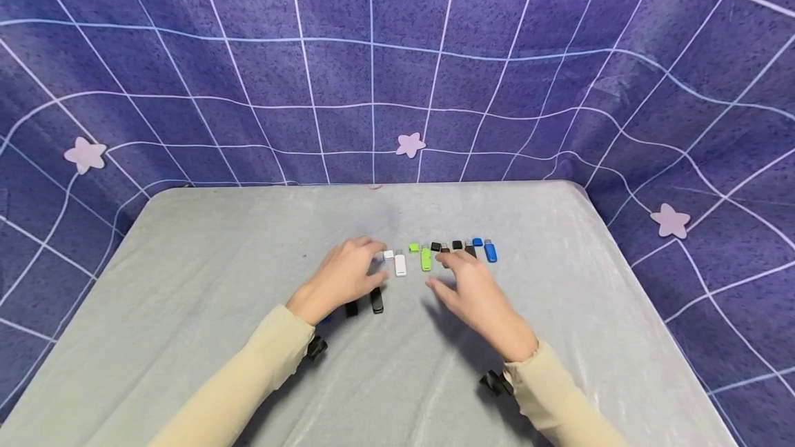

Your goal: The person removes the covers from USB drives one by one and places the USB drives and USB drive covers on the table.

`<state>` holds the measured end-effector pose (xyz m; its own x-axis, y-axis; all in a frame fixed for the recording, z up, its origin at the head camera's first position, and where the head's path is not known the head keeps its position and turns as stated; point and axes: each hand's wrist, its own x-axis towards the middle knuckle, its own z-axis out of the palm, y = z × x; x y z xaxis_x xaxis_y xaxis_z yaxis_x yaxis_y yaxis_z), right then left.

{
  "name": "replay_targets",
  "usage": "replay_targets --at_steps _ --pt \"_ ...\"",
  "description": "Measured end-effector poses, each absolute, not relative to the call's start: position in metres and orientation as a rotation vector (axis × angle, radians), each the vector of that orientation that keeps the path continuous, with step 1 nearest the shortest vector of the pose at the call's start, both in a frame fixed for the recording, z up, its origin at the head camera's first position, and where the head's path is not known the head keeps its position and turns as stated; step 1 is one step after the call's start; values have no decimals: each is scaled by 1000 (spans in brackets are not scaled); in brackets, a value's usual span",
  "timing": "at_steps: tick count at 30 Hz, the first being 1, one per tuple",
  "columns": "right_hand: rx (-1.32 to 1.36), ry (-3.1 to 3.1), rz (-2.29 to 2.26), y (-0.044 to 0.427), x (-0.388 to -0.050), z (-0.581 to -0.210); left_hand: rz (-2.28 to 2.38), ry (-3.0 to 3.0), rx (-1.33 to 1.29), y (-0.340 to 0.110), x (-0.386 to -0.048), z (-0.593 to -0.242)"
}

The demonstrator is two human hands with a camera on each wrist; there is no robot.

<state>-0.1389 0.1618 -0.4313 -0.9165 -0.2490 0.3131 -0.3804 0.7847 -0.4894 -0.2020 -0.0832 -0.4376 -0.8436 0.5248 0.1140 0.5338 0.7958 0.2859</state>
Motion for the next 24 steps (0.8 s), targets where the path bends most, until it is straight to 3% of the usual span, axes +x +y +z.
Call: replay_targets --at_steps 10,24 --pt "743 -2761 658 187 -123 -431 -479 -2888 -936 -105 -160 -431" --pt "797 -2797 610 184 -111 -440 -476 -2890 -826 -125 -115 -435"
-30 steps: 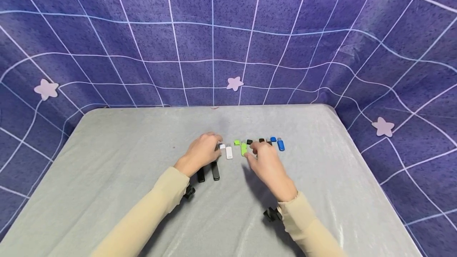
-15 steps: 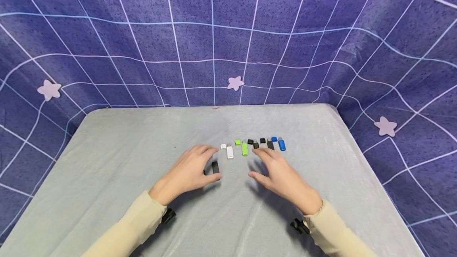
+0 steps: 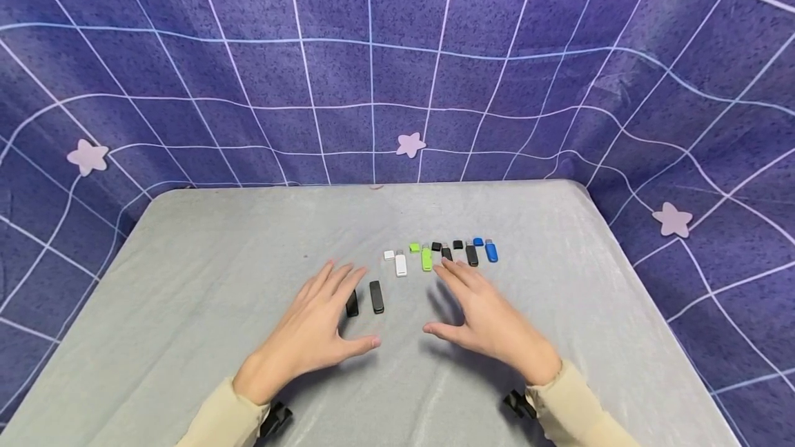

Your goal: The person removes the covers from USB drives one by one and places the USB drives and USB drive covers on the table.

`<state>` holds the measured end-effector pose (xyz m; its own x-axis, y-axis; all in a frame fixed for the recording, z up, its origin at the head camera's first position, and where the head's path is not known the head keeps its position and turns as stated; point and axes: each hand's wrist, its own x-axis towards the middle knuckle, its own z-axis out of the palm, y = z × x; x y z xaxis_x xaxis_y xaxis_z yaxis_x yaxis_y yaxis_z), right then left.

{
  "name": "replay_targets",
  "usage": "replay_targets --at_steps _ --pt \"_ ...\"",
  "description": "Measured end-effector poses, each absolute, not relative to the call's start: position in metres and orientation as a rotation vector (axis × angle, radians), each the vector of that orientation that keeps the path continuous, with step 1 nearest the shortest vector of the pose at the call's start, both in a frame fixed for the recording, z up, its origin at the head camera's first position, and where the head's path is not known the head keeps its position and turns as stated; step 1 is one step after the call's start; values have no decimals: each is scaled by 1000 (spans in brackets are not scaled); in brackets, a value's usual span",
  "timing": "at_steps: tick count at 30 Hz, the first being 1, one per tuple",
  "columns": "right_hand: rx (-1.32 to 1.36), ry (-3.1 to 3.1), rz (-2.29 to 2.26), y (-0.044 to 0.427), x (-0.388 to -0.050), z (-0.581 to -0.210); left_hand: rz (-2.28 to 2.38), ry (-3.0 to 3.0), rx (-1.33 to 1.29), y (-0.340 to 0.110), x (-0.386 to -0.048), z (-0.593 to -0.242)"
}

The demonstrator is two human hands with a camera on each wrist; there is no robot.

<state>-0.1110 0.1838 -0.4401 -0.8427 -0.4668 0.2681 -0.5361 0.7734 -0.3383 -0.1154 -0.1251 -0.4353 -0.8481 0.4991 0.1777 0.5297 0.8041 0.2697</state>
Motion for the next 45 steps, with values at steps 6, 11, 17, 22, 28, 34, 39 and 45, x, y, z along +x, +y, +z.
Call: replay_targets --at_steps 6,11,17,22,28,34,39,45 --pt "796 -2824 556 172 -109 -447 -462 -2932 -757 -131 -104 -439" --pt "831 -2846 546 158 -109 -454 -413 -2958 -721 -138 -98 -444" --pt "893 -2819 558 139 -113 -460 -374 -2957 -688 -150 -94 -449" --pt "888 -2832 590 123 -116 -462 -378 -2968 -657 -159 -92 -452" --pt "793 -2882 666 101 -125 -463 -378 -2965 -628 -166 -90 -454" --pt "602 -2944 739 80 -135 -469 -397 -2968 -634 -165 -89 -452" --pt "437 -2972 728 65 -141 -471 -406 -2960 -651 -162 -88 -452" --pt "346 -3017 702 56 -144 -467 -404 -2957 -656 -158 -88 -452"
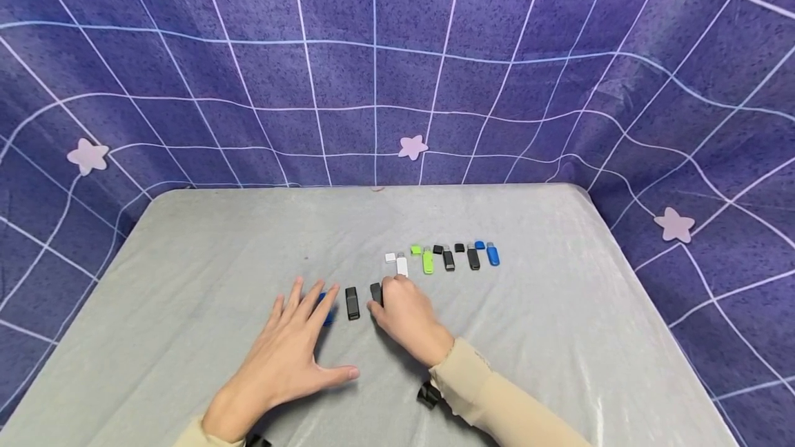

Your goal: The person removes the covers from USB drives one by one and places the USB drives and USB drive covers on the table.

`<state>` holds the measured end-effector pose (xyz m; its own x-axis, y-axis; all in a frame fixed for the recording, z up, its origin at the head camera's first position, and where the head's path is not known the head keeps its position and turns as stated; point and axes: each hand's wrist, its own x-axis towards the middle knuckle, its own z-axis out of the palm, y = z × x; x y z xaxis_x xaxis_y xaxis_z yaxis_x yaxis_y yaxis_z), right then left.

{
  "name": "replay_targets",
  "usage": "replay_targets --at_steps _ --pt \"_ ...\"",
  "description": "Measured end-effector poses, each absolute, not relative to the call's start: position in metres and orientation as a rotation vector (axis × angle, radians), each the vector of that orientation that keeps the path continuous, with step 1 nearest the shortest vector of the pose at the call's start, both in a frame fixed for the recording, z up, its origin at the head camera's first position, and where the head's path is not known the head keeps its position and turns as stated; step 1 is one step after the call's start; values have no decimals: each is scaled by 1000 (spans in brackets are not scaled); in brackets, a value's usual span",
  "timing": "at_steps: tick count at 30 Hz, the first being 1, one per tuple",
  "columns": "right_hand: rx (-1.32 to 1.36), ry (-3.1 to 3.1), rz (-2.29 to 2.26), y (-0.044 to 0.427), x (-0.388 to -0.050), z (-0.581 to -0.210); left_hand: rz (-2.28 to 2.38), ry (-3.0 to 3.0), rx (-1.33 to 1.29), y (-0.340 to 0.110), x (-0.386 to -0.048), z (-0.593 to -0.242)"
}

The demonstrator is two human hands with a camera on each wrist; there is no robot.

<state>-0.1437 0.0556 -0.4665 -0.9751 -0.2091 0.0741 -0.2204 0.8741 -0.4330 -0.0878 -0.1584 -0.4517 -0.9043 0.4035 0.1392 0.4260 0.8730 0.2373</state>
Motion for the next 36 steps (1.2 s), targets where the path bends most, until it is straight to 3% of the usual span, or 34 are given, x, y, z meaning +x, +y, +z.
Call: replay_targets --at_steps 14,36 --pt "434 -2980 908 72 -132 -460 -445 -2958 -651 -152 -87 -449" --pt "478 -2930 1072 138 -106 -439 -498 -2896 -792 -142 -88 -442"
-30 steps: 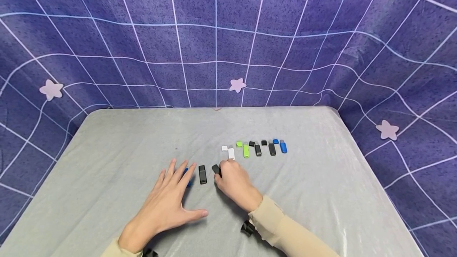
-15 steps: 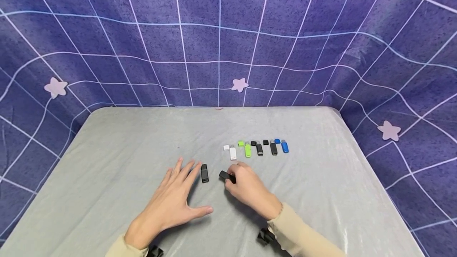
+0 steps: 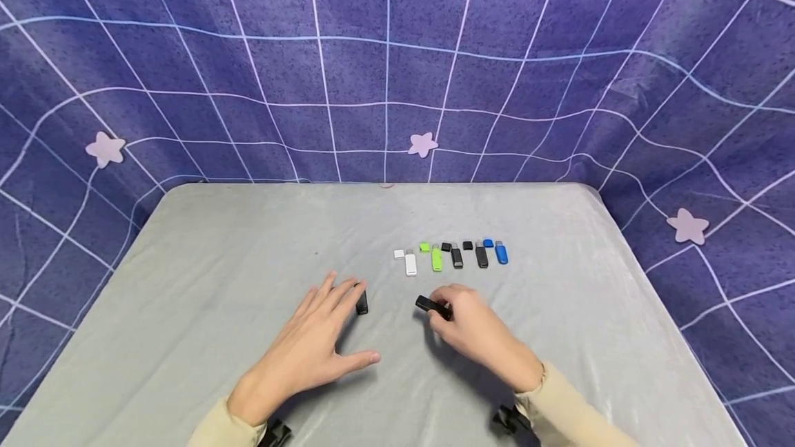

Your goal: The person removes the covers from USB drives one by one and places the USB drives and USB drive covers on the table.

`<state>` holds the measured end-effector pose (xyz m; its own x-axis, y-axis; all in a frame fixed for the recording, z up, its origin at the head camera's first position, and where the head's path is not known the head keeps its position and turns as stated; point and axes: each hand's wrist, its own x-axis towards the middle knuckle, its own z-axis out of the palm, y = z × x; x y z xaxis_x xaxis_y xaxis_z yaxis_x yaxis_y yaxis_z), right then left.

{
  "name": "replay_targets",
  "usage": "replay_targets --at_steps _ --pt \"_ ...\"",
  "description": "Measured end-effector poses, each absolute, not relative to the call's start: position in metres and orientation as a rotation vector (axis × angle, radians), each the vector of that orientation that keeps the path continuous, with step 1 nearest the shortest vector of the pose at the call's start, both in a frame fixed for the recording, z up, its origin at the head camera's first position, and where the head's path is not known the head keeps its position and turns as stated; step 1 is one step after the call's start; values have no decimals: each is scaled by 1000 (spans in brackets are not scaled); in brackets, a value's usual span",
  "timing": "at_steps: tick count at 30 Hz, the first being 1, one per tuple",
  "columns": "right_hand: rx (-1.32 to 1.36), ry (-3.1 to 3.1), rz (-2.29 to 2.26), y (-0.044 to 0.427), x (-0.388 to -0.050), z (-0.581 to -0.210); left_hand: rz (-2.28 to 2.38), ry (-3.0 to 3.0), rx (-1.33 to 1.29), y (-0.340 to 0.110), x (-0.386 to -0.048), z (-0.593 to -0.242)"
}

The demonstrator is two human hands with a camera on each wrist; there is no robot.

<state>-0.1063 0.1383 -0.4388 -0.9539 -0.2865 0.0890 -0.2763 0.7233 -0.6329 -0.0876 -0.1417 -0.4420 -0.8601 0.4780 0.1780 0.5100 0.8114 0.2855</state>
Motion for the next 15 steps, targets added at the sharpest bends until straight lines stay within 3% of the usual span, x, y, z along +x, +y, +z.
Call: replay_targets --at_steps 15 --pt "-723 2893 -1097 168 -102 -421 -622 -2840 -815 -143 -93 -432"
